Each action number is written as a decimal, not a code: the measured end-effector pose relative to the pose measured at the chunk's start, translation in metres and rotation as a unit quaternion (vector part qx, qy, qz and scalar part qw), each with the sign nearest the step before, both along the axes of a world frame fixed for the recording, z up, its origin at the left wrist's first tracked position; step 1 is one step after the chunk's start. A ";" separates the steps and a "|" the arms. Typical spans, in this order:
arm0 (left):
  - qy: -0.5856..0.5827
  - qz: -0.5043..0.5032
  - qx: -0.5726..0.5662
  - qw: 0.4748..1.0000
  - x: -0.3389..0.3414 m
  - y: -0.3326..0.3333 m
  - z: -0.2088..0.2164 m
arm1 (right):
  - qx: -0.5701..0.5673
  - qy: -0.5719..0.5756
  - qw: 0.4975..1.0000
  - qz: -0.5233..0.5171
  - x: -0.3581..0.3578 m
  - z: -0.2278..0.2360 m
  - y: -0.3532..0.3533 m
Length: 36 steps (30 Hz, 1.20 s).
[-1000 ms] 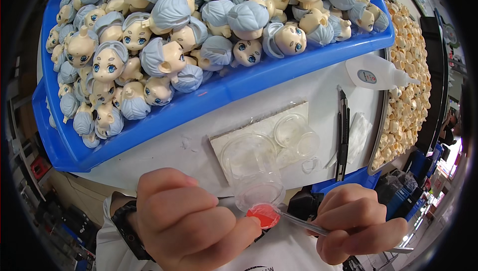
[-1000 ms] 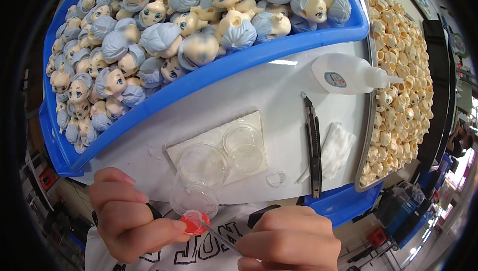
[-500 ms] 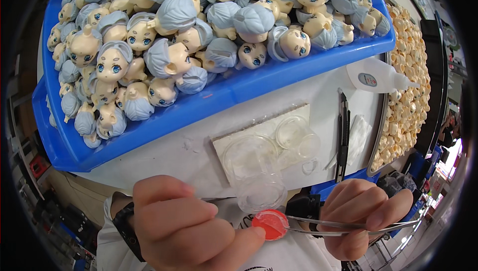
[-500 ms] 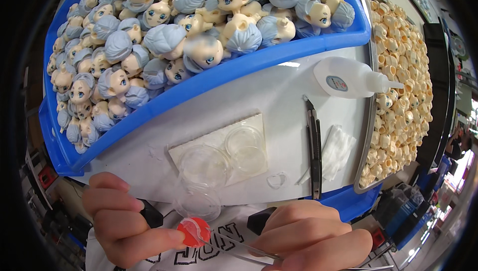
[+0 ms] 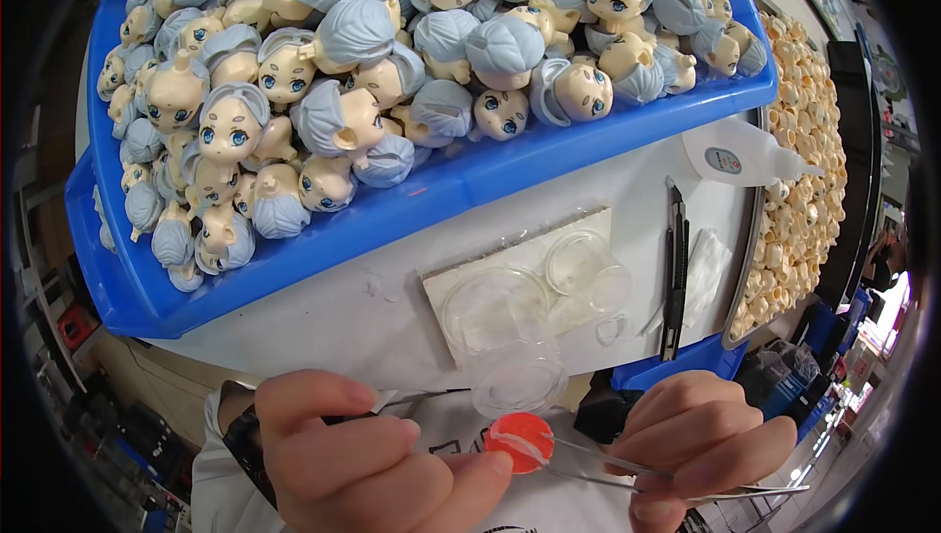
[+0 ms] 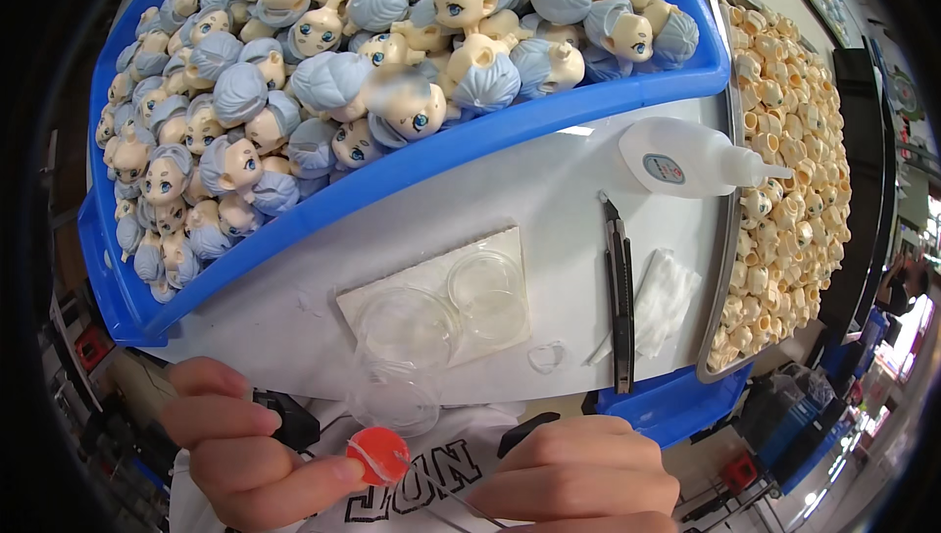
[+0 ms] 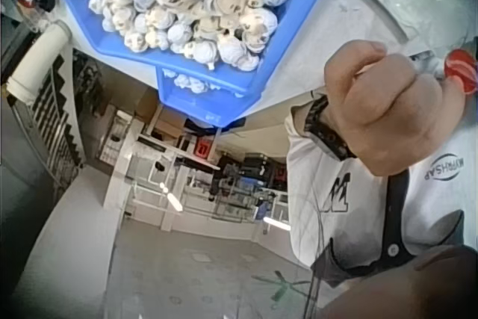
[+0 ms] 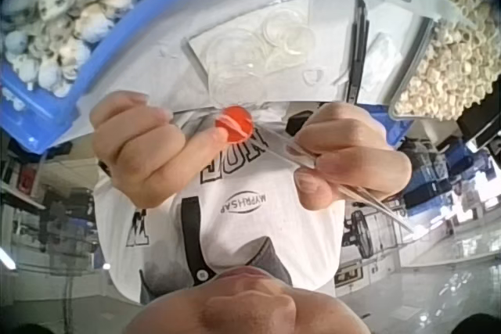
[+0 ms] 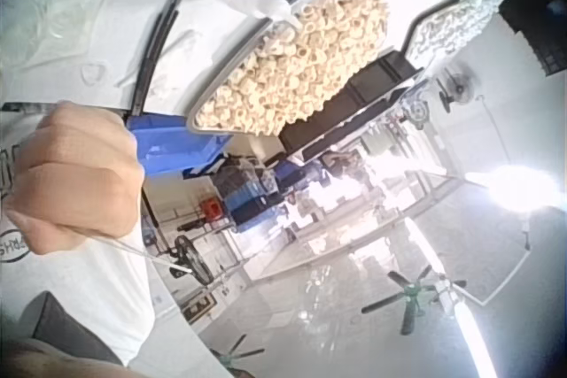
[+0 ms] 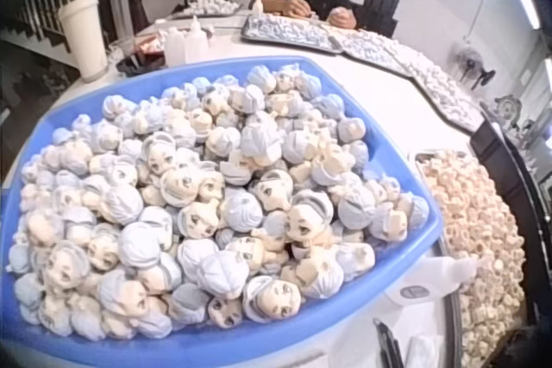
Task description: The person uses tweezers to apply a clear liquid from a small plastic cup onto a red circular object. The person repeatedly dips the tweezers into the cup and spreads the liquid over the surface of the red object. The workspace contains trays of doll heads and other small parts.
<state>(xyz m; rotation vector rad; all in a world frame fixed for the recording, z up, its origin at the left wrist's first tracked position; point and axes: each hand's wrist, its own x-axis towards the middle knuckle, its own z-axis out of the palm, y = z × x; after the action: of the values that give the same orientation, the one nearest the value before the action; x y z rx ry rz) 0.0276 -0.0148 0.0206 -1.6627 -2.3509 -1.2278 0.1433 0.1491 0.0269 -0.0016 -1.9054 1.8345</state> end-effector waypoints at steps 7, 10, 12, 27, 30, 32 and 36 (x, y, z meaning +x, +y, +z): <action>0.027 -0.039 0.054 0.997 -0.008 0.006 -0.007 | 0.083 0.049 0.995 -0.005 -0.009 -0.005 -0.006; 0.031 -0.073 0.096 0.992 -0.014 0.008 -0.008 | 0.090 0.087 0.992 -0.030 -0.011 -0.002 -0.010; 0.013 -0.076 0.153 0.985 -0.018 0.008 -0.014 | 0.083 0.081 0.993 -0.020 -0.006 -0.002 -0.013; -0.082 -0.204 -0.003 0.975 -0.051 0.003 -0.023 | 0.053 0.128 0.989 -0.060 -0.001 -0.014 -0.028; -0.224 -0.121 -0.063 0.965 -0.033 0.009 -0.001 | 0.038 0.136 0.987 -0.075 -0.003 -0.014 -0.032; -0.236 -0.112 -0.060 0.963 -0.031 0.010 0.001 | 0.037 0.141 0.986 -0.086 -0.003 -0.014 -0.034; -0.241 -0.099 -0.047 0.964 -0.027 0.013 0.003 | 0.050 0.125 0.984 -0.113 0.003 -0.009 -0.037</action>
<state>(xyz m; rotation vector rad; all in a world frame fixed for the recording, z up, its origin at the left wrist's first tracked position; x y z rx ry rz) 0.0006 -0.0020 0.0235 -1.8365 -2.5812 -1.7604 0.1467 0.1125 0.0183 0.0438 -1.7419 1.5122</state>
